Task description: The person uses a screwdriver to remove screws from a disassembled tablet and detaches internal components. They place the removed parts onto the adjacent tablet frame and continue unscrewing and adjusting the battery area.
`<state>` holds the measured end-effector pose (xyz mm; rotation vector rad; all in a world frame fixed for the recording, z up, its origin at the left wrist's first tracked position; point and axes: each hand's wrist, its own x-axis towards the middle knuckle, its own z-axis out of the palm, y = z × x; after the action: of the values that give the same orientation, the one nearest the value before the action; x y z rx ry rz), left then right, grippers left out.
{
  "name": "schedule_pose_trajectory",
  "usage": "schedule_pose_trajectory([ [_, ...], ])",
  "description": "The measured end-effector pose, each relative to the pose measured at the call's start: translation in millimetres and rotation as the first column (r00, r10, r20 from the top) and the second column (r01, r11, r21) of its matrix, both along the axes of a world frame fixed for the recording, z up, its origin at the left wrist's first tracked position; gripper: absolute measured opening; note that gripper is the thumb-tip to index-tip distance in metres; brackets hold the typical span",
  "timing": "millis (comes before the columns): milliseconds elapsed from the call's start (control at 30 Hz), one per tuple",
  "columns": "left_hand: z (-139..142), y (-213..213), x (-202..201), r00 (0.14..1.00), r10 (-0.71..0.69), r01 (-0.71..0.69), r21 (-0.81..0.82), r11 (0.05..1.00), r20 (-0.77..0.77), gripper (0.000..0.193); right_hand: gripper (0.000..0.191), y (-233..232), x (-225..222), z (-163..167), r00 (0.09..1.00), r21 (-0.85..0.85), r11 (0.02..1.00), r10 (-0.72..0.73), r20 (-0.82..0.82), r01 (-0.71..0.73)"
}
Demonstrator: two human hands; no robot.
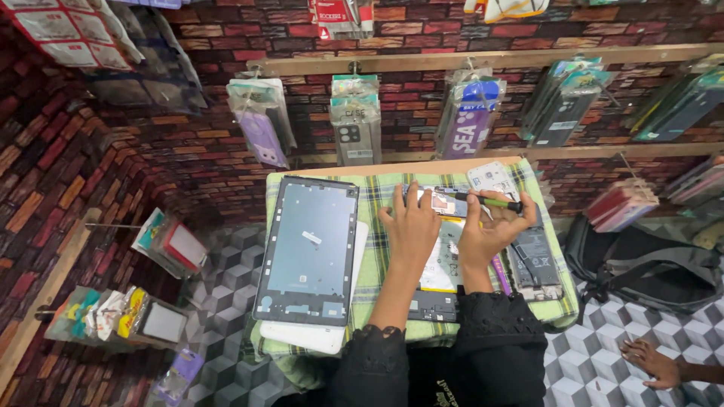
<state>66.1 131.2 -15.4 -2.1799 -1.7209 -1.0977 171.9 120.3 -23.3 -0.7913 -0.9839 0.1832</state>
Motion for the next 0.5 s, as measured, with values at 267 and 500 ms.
schedule_pose_trajectory([
  [267,-11.9,-4.0,0.6,0.996,-0.014,0.020,0.069,0.997,-0.091,0.031,0.073,-0.3,7.2,-2.1,0.999,0.015,1.000,0.010,-0.054,-0.010],
  [500,-15.5,1.0,-1.4,0.992,-0.092,0.085,0.079,0.993,0.087,0.034,0.072,-0.2,9.1,-3.1,0.997,0.020,0.999,0.038,-0.061,-0.037],
])
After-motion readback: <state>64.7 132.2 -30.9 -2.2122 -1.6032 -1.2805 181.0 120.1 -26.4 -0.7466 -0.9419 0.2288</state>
